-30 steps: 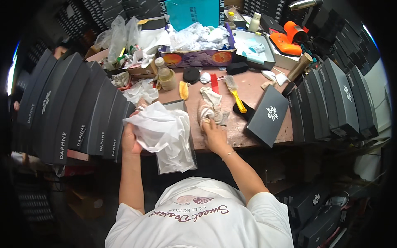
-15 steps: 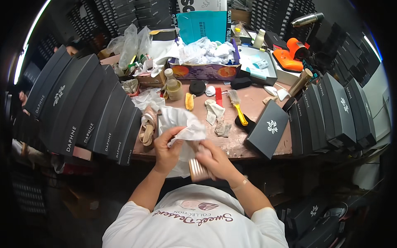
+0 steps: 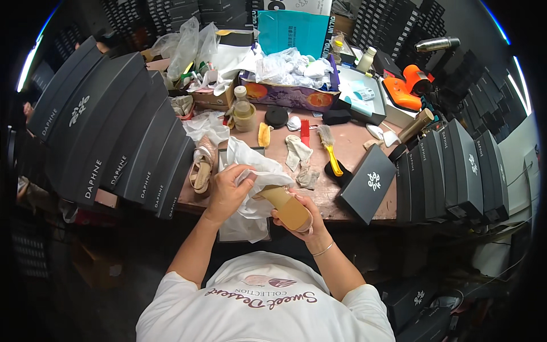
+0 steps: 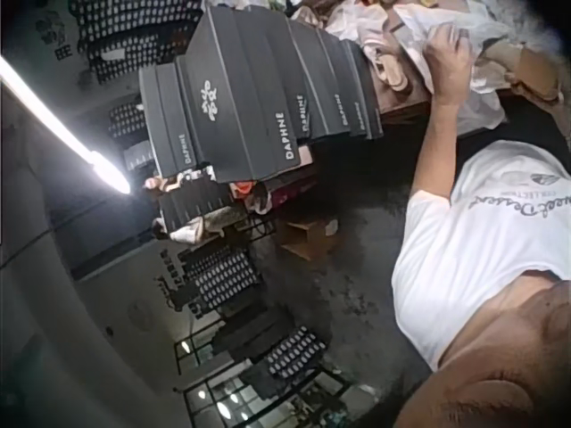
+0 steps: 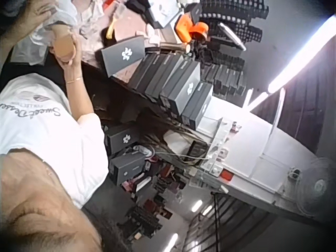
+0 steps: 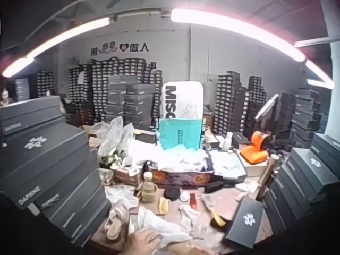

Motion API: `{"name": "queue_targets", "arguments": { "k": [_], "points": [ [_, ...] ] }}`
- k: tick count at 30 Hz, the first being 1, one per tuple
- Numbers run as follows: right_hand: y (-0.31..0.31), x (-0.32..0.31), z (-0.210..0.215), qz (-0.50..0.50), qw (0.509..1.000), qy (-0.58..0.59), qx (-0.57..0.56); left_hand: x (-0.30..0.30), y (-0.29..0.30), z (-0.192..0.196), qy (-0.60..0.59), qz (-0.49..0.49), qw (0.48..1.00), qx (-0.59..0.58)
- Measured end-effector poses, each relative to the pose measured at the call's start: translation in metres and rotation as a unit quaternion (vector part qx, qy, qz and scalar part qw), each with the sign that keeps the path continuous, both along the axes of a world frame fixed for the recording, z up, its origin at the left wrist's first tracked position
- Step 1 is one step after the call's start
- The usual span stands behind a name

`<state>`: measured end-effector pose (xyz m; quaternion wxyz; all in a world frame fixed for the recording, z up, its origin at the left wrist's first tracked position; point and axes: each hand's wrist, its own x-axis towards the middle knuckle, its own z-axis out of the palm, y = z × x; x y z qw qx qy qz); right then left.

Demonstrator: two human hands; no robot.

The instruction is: Clean a pair of shoes with a cloth and solvent, then wrap them in tissue paper and place them in a shoe box.

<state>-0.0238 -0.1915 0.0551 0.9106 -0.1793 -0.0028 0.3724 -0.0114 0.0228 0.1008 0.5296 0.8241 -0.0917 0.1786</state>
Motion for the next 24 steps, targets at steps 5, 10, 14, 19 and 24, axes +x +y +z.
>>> {"name": "queue_targets", "arguments": {
  "k": [5,10,14,19,24],
  "points": [
    [0.004,0.003,-0.002,0.01,0.999,0.01,0.041,-0.008,-0.011,0.011,0.013,-0.018,1.0,-0.006],
    [0.005,0.006,-0.006,0.013,0.998,0.008,0.067,-0.012,-0.015,0.018,-0.068,-0.024,0.994,0.085],
    [0.001,0.003,-0.011,0.032,0.999,-0.023,0.021,-0.017,-0.02,0.022,-0.062,-0.122,0.985,0.105],
    [-0.02,-0.003,-0.045,0.028,0.998,0.045,-0.012,-0.021,-0.03,0.015,0.019,-0.21,0.973,0.094],
    [-0.008,-0.009,-0.026,0.01,0.995,0.039,-0.086,-0.013,-0.027,-0.007,0.008,-0.136,0.983,0.122]
  ]
}}
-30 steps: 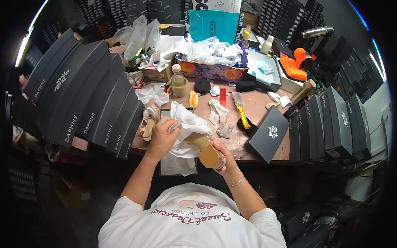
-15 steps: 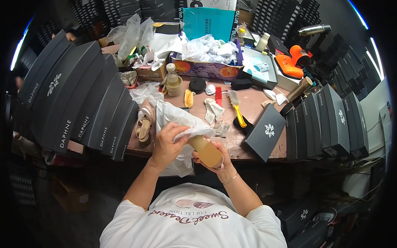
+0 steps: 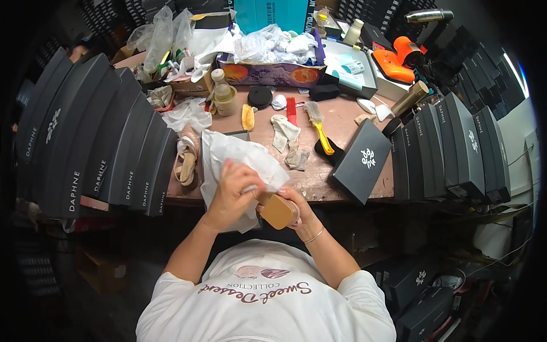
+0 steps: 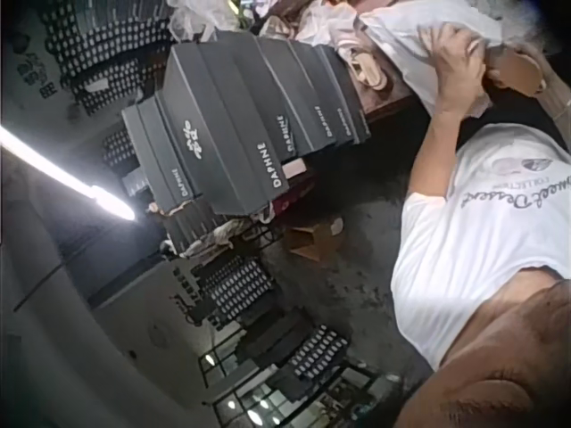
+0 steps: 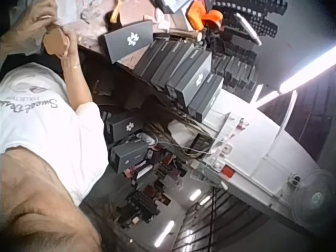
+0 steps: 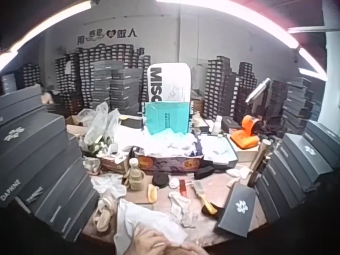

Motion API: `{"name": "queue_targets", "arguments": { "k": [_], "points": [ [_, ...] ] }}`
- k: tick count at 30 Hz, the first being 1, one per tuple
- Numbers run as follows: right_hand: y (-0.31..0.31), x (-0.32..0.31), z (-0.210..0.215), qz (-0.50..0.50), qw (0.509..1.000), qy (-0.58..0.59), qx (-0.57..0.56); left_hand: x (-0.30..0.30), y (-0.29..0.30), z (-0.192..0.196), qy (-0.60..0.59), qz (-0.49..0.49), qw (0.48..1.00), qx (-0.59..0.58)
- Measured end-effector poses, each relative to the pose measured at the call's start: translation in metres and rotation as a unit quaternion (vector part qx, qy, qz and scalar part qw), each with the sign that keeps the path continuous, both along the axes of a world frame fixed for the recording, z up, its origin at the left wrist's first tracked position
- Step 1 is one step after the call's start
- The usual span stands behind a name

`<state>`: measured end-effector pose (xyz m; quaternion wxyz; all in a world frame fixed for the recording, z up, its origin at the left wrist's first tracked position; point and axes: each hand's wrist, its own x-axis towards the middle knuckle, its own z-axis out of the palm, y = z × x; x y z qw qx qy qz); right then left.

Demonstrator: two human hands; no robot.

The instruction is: Clean a pair of shoes with a cloth and solvent, then wrap them in tissue paper and place them in a shoe box.

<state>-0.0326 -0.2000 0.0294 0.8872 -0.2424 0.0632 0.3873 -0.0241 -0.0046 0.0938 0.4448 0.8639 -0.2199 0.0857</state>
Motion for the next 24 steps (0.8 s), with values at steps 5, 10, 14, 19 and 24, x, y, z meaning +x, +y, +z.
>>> {"name": "queue_targets", "arguments": {
  "k": [5,10,14,19,24],
  "points": [
    [0.008,0.002,0.006,0.024,0.993,-0.059,0.096,0.005,0.006,-0.001,-0.082,0.147,0.982,-0.088],
    [0.005,0.004,-0.002,0.033,0.99,-0.037,0.13,0.004,0.016,0.007,-0.094,0.172,0.98,-0.047],
    [0.004,0.004,-0.001,0.041,0.989,-0.031,0.14,0.009,0.03,0.012,0.051,0.109,0.985,-0.121],
    [0.005,0.005,-0.007,0.045,0.987,-0.035,0.151,0.003,0.033,0.01,0.051,0.078,0.993,-0.075],
    [0.007,0.007,-0.004,0.037,0.984,-0.074,0.16,-0.015,0.016,0.013,-0.064,0.062,0.992,-0.083]
  ]
}}
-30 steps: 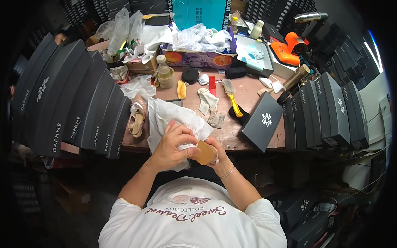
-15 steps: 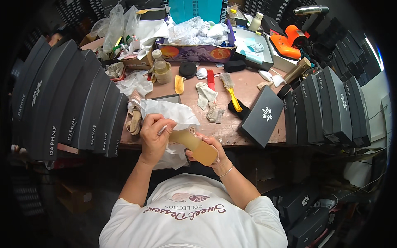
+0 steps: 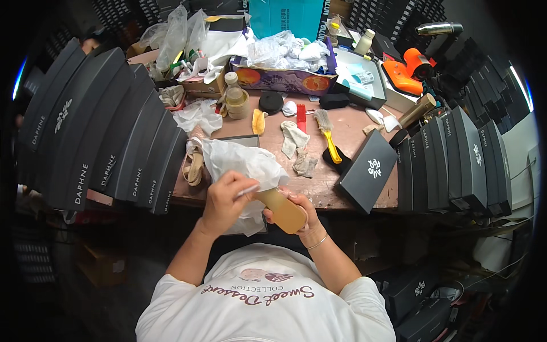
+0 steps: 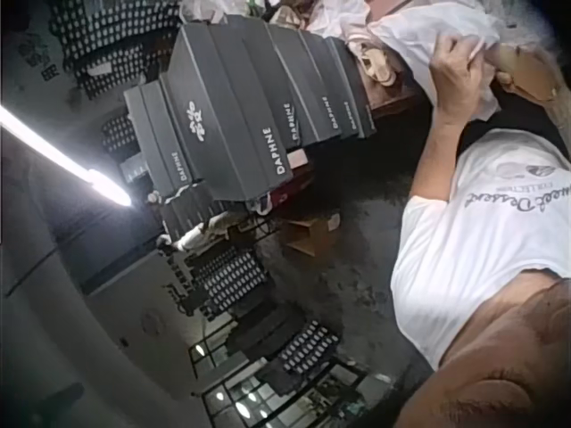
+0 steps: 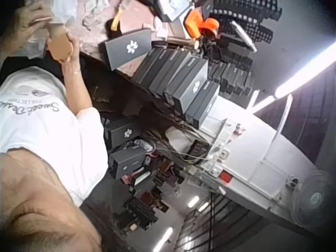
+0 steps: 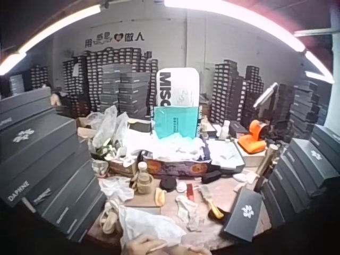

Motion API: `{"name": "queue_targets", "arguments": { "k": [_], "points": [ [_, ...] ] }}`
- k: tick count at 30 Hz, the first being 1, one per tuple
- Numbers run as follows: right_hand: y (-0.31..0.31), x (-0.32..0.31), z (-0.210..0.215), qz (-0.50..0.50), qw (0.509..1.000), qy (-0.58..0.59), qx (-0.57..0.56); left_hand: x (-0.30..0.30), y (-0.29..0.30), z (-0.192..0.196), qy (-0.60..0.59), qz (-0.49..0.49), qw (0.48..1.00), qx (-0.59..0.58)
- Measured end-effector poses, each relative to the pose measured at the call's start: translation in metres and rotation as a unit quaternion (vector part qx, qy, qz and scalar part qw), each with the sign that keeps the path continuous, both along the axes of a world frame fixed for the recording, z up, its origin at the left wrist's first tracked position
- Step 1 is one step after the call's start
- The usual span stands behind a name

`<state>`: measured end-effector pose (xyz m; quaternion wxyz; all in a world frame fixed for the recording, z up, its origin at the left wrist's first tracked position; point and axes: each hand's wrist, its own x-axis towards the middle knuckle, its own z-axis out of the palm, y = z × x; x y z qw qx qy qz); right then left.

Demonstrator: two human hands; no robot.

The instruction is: Clean a pair of shoes with a cloth and solvent, then wrap them in tissue paper and place them in a shoe box.

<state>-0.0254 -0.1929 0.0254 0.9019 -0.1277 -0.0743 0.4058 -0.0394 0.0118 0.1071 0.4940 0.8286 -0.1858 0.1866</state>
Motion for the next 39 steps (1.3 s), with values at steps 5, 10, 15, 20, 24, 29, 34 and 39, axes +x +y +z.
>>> {"name": "queue_targets", "arguments": {
  "k": [5,10,15,20,24,29,34,39],
  "points": [
    [0.038,-0.009,0.026,-0.252,0.941,0.058,-0.216,-0.01,-0.039,0.006,-0.255,-0.079,0.964,0.009],
    [0.027,0.024,0.023,-0.257,0.87,-0.193,-0.373,-0.006,-0.036,-0.014,-0.245,-0.069,0.967,-0.01],
    [0.001,0.032,-0.015,-0.271,0.899,-0.171,-0.298,-0.015,-0.053,-0.025,-0.2,-0.1,0.973,-0.053],
    [-0.008,0.044,-0.014,-0.178,0.943,-0.203,-0.193,-0.03,-0.055,-0.037,-0.171,-0.113,0.977,-0.065],
    [0.004,0.024,-0.003,-0.234,0.939,-0.109,-0.227,-0.032,-0.067,-0.036,-0.179,-0.162,0.969,-0.049],
    [-0.005,0.028,0.011,-0.268,0.877,-0.201,-0.344,-0.045,-0.048,-0.032,-0.123,-0.187,0.975,0.007],
    [-0.021,0.006,0.033,-0.285,0.687,-0.323,-0.586,0.002,-0.014,-0.039,0.178,0.076,0.854,-0.482],
    [-0.009,-0.001,0.018,-0.306,0.734,-0.296,-0.529,0.054,0.046,-0.098,0.218,-0.081,0.754,-0.614]
  ]
}}
